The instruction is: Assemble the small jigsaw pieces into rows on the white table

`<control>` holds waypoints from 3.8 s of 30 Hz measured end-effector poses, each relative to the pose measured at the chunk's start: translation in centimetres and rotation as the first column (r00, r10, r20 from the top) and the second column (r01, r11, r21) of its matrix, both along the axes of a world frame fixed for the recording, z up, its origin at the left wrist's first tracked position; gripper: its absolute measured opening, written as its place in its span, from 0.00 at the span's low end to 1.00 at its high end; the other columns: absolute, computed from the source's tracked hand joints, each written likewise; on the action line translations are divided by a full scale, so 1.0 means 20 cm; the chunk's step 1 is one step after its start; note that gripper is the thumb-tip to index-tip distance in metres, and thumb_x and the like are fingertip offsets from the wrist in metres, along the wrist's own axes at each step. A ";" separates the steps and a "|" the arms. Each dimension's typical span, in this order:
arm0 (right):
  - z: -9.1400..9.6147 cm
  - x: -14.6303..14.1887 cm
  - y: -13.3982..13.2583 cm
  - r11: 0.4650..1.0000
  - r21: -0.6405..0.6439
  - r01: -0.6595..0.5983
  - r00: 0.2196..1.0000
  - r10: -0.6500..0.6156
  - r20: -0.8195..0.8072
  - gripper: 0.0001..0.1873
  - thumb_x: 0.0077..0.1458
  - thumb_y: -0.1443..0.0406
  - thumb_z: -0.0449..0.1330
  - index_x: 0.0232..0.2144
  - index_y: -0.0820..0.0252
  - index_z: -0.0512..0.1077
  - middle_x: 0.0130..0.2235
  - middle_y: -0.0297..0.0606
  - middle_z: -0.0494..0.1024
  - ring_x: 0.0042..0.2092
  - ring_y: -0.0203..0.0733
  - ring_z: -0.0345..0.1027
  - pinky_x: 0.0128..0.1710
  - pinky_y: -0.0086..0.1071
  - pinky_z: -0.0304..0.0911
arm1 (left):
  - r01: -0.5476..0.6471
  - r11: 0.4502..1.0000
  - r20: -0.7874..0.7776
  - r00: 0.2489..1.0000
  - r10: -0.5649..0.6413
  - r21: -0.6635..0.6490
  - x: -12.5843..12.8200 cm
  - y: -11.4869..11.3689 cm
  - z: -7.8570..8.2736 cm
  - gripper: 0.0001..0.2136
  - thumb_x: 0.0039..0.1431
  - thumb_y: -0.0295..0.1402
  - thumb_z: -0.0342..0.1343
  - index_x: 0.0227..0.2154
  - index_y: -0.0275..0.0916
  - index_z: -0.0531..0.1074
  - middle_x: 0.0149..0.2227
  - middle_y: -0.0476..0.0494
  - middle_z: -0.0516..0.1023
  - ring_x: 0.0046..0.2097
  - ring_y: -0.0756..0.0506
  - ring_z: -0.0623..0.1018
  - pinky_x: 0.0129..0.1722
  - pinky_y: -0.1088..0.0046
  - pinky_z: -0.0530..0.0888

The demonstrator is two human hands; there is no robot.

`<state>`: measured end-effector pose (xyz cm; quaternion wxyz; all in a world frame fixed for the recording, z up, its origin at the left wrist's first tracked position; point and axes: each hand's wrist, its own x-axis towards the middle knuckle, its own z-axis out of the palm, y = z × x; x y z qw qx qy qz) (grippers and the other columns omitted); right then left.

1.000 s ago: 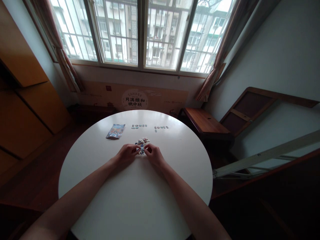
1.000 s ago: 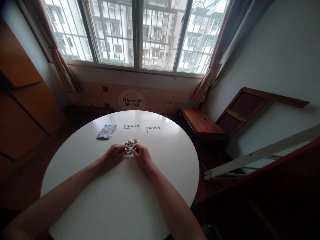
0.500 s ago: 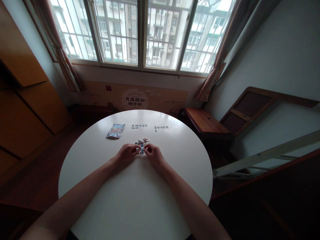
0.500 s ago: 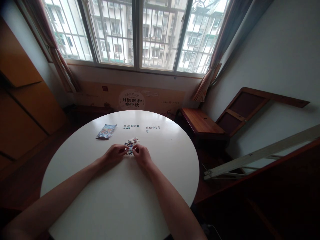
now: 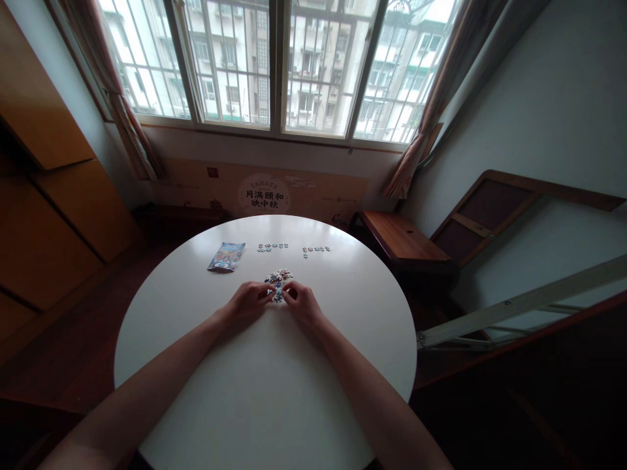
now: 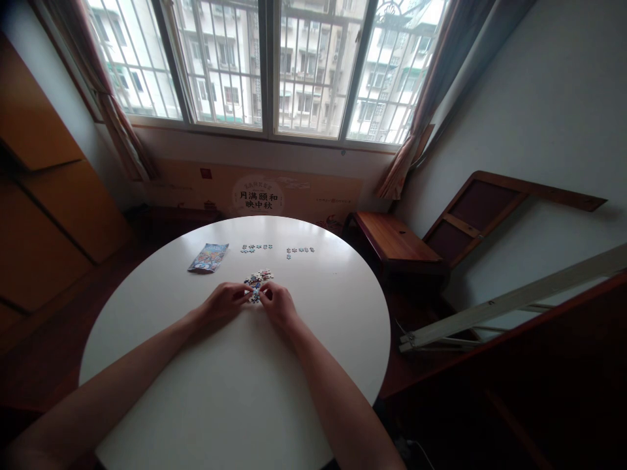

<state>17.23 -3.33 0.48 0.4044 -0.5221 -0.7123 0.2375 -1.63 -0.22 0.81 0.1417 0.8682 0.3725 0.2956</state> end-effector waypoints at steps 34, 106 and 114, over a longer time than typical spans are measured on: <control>0.00 0.00 0.00 1.000 -0.007 0.003 1.000 -0.003 0.016 0.07 0.52 0.64 0.56 0.30 0.60 0.73 0.23 0.31 0.71 0.25 0.33 0.62 0.27 0.25 0.55 | -0.006 1.000 -0.040 0.999 0.006 -0.010 0.00 0.01 -0.01 0.09 0.57 0.33 0.53 0.35 0.36 0.77 0.21 0.51 0.72 0.23 0.55 0.67 0.26 0.82 0.61; 0.01 0.00 -0.01 1.000 -0.008 -0.003 0.999 0.003 0.034 0.07 0.51 0.64 0.56 0.30 0.60 0.73 0.23 0.31 0.72 0.25 0.33 0.62 0.28 0.25 0.56 | -0.026 0.999 -0.031 0.999 0.025 -0.033 0.00 0.00 0.00 0.09 0.55 0.34 0.55 0.35 0.37 0.78 0.23 0.48 0.75 0.24 0.53 0.68 0.27 0.81 0.62; 0.00 0.00 0.00 1.000 0.003 -0.004 0.999 0.004 0.036 0.07 0.52 0.64 0.56 0.29 0.60 0.73 0.23 0.31 0.71 0.25 0.33 0.63 0.28 0.24 0.56 | -0.032 0.999 -0.046 0.998 0.031 -0.027 0.00 0.00 0.01 0.09 0.55 0.33 0.55 0.35 0.37 0.78 0.22 0.49 0.74 0.23 0.53 0.68 0.26 0.81 0.62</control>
